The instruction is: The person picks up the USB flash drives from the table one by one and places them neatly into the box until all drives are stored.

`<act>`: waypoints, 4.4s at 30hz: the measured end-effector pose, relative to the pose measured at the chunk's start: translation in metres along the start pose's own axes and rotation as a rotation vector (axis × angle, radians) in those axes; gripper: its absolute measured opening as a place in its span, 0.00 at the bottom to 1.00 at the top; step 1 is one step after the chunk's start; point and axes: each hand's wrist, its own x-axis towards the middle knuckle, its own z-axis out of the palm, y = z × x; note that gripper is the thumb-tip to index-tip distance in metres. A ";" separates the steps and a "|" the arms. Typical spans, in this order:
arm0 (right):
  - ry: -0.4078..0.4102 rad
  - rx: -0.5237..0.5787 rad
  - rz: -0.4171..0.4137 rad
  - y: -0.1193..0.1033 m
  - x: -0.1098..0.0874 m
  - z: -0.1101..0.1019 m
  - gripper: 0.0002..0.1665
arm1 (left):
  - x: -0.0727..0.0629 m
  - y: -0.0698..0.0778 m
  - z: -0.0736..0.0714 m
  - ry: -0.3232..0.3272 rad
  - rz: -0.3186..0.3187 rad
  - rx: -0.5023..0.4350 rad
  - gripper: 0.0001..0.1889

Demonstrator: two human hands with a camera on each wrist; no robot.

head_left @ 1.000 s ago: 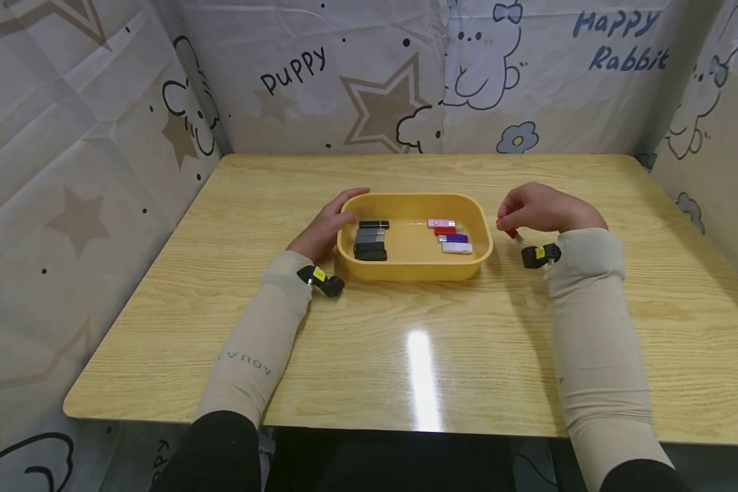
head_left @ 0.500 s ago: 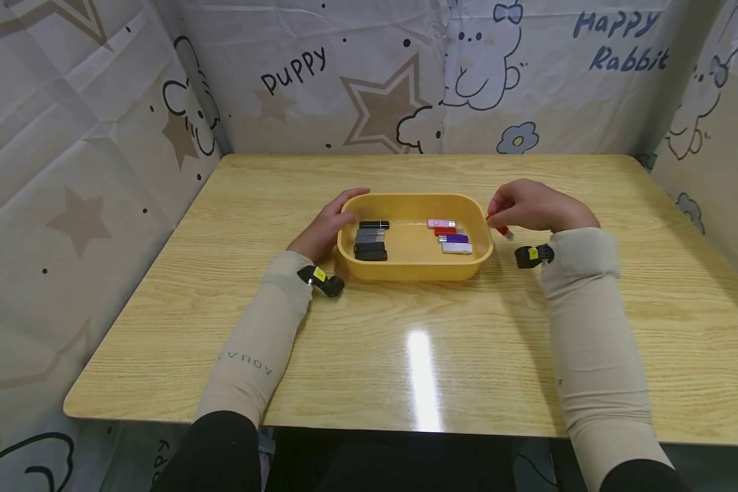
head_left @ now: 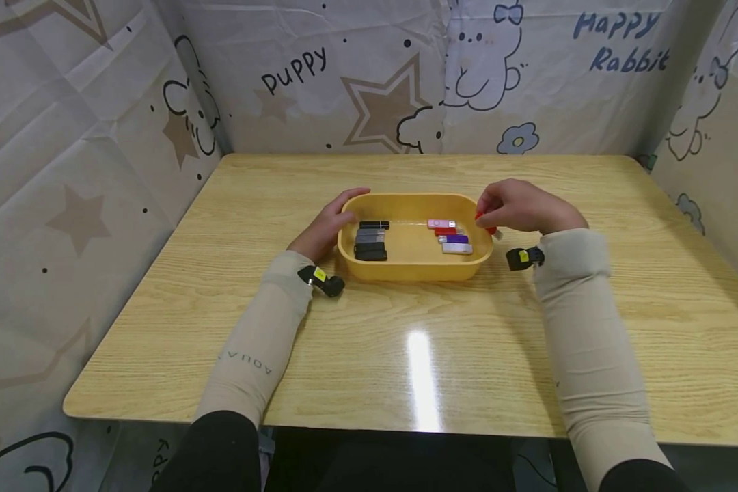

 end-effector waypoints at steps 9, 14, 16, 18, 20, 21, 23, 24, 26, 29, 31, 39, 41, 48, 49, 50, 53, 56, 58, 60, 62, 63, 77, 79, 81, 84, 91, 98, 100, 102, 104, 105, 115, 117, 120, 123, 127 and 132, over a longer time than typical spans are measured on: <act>0.008 -0.013 -0.002 -0.006 0.001 0.003 0.10 | 0.000 0.000 0.000 0.001 -0.003 0.005 0.34; 0.013 -0.015 -0.005 -0.010 0.001 0.004 0.10 | 0.000 0.000 0.000 0.003 -0.011 0.010 0.34; 0.013 -0.013 -0.003 -0.011 0.002 0.005 0.10 | 0.000 0.000 0.000 0.004 -0.011 0.006 0.34; 0.013 -0.012 -0.006 -0.013 0.002 0.005 0.10 | 0.000 0.000 0.000 0.006 -0.012 0.005 0.34; 0.014 -0.008 -0.008 -0.015 0.002 0.006 0.10 | 0.002 -0.004 -0.002 0.013 -0.010 0.005 0.33; 0.015 -0.008 -0.012 -0.016 0.003 0.006 0.09 | 0.004 -0.007 -0.003 0.020 -0.008 0.010 0.33; 0.016 -0.010 -0.022 -0.017 0.003 0.007 0.09 | 0.009 -0.013 -0.006 0.024 -0.005 0.011 0.33; 0.018 -0.011 -0.027 -0.018 0.003 0.008 0.09 | 0.011 -0.017 -0.007 0.028 -0.003 0.012 0.33; 0.018 -0.010 -0.037 -0.020 0.004 0.009 0.09 | 0.014 -0.022 -0.009 0.035 0.001 0.018 0.33; 0.013 -0.015 -0.043 -0.022 0.006 0.013 0.08 | 0.014 -0.023 -0.009 0.042 0.001 0.019 0.32; 0.010 -0.021 -0.047 -0.023 0.008 0.015 0.08 | 0.014 -0.023 -0.009 0.047 0.003 0.021 0.32; -0.003 -0.047 -0.058 -0.026 0.013 0.023 0.09 | 0.015 -0.024 -0.009 0.043 0.009 0.021 0.33; -0.009 -0.049 -0.048 -0.027 0.015 0.024 0.10 | 0.015 -0.024 -0.009 0.043 0.008 0.024 0.33; -0.020 -0.071 -0.034 -0.028 0.017 0.026 0.10 | 0.014 -0.023 -0.009 0.033 0.006 0.016 0.33; -0.021 -0.070 -0.035 -0.028 0.017 0.026 0.10 | 0.014 -0.023 -0.009 0.029 0.005 0.012 0.33; -0.020 -0.071 -0.033 -0.029 0.017 0.026 0.10 | 0.015 -0.023 -0.009 0.025 0.005 0.010 0.33; -0.013 -0.078 -0.036 -0.029 0.018 0.027 0.10 | 0.015 -0.024 -0.010 0.019 0.007 0.013 0.34; -0.003 -0.088 -0.043 -0.029 0.019 0.028 0.10 | 0.015 -0.024 -0.010 0.020 0.008 0.018 0.34; 0.000 -0.090 -0.050 -0.029 0.020 0.029 0.10 | 0.015 -0.024 -0.010 0.023 0.008 0.019 0.34; -0.002 -0.086 -0.054 -0.029 0.020 0.029 0.10 | 0.015 -0.024 -0.010 0.027 0.008 0.021 0.33; -0.007 -0.088 -0.057 -0.028 0.020 0.030 0.10 | 0.015 -0.024 -0.009 0.028 0.010 0.025 0.33; -0.009 -0.092 -0.058 -0.028 0.020 0.031 0.10 | 0.015 -0.024 -0.009 0.029 0.011 0.024 0.33; -0.042 -0.144 -0.078 -0.030 0.021 0.034 0.09 | 0.014 -0.024 -0.010 0.018 0.018 0.009 0.33; -0.049 -0.144 -0.073 -0.031 0.020 0.035 0.08 | 0.014 -0.023 -0.010 0.009 0.021 0.005 0.33; -0.054 -0.147 -0.068 -0.031 0.020 0.035 0.08 | 0.011 -0.018 -0.008 0.003 0.019 0.005 0.33; -0.065 -0.148 -0.051 -0.033 0.019 0.036 0.07 | 0.005 -0.009 -0.004 0.002 0.013 0.017 0.33; -0.085 -0.179 -0.023 -0.035 0.019 0.037 0.06 | 0.012 -0.020 -0.009 0.009 0.012 0.003 0.34; -0.092 -0.204 -0.017 -0.038 0.018 0.040 0.06 | 0.015 -0.025 -0.010 0.026 0.024 0.019 0.33; -0.092 -0.198 -0.012 -0.039 0.018 0.041 0.06 | 0.015 -0.025 -0.010 0.027 0.025 0.022 0.33; -0.089 -0.201 -0.016 -0.039 0.019 0.042 0.05 | 0.015 -0.025 -0.010 0.028 0.023 0.022 0.33; -0.083 -0.209 -0.013 -0.039 0.019 0.044 0.05 | 0.015 -0.025 -0.010 0.029 0.017 0.019 0.34; -0.081 -0.216 -0.012 -0.039 0.020 0.044 0.05 | 0.015 -0.025 -0.010 0.028 0.015 0.018 0.34; -0.068 -0.276 -0.026 -0.040 0.021 0.047 0.04 | 0.015 -0.025 -0.010 0.024 0.006 0.009 0.34; -0.063 -0.283 -0.031 -0.040 0.022 0.048 0.04 | 0.014 -0.025 -0.010 0.030 0.003 0.012 0.33; -0.059 -0.281 -0.032 -0.041 0.022 0.049 0.04 | 0.015 -0.025 -0.010 0.033 0.005 0.020 0.33; -0.061 -0.270 -0.024 -0.041 0.022 0.050 0.06 | 0.015 -0.026 -0.011 0.031 0.010 0.024 0.33; -0.062 -0.263 -0.023 -0.043 0.022 0.050 0.08 | 0.014 -0.025 -0.010 0.031 0.010 0.023 0.34; -0.063 -0.269 -0.009 -0.043 0.023 0.052 0.08 | 0.014 -0.025 -0.010 0.030 0.010 0.014 0.34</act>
